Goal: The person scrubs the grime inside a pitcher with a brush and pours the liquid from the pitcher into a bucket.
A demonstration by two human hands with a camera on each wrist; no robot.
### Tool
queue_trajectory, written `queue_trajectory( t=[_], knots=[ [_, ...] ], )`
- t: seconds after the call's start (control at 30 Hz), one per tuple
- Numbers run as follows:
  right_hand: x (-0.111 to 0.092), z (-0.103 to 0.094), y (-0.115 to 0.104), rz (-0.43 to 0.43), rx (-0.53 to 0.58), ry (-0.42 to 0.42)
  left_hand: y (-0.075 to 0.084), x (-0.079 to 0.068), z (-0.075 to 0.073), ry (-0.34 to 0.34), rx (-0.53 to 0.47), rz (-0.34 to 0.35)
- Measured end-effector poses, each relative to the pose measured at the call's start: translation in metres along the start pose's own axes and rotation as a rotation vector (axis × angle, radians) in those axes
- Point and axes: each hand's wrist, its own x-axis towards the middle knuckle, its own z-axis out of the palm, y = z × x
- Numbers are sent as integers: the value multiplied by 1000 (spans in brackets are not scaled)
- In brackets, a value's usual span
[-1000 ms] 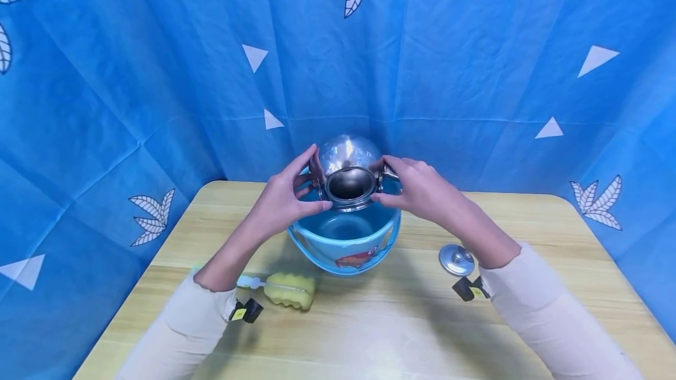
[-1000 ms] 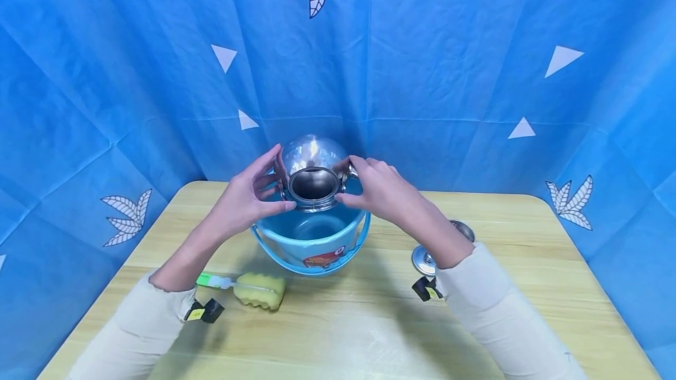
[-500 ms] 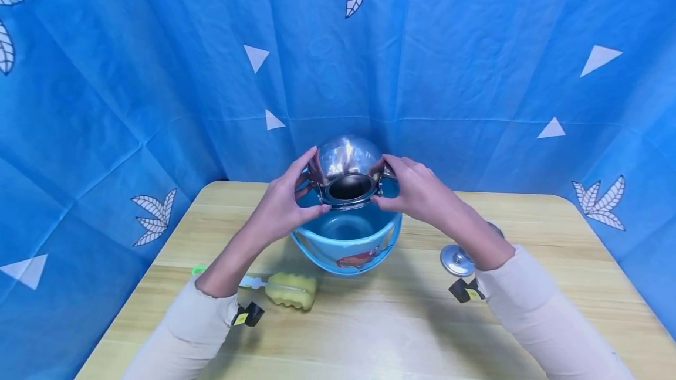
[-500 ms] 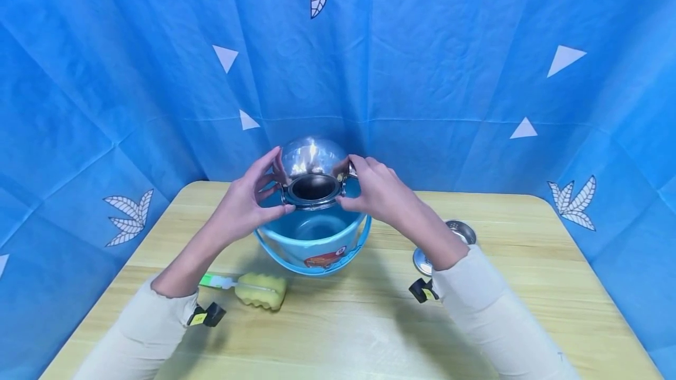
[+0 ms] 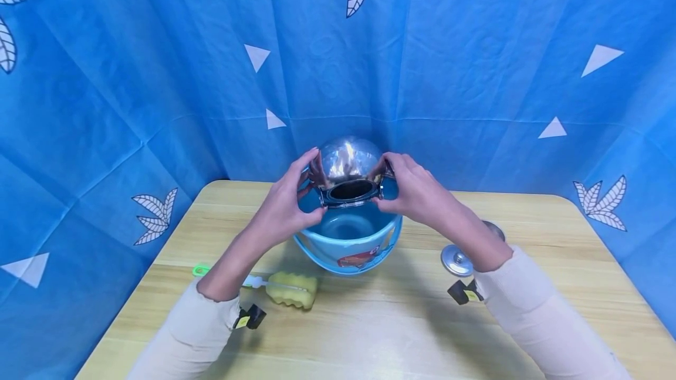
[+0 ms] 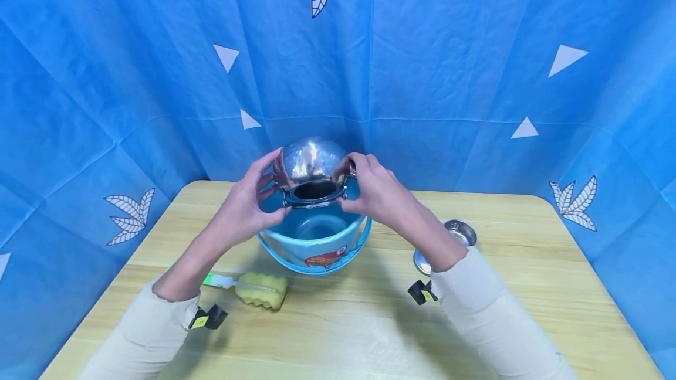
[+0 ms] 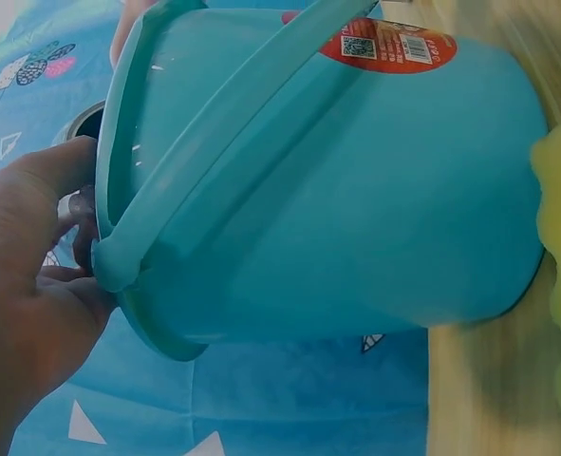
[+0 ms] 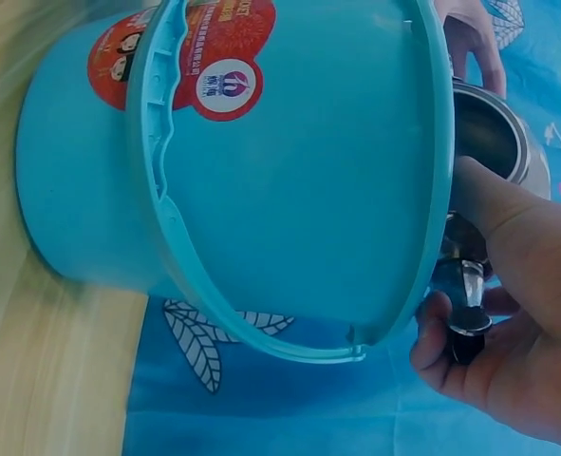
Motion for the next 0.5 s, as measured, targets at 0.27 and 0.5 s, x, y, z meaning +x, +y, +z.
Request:
queue_trajectory(
  t=[0.27, 0.5],
  knots=[
    [-1, 3, 1, -52, -24, 28, 2, -2, 3, 3, 51, -3],
    [-3, 5, 0, -61, -34, 43, 3, -4, 5, -14, 127, 19]
  ],
)
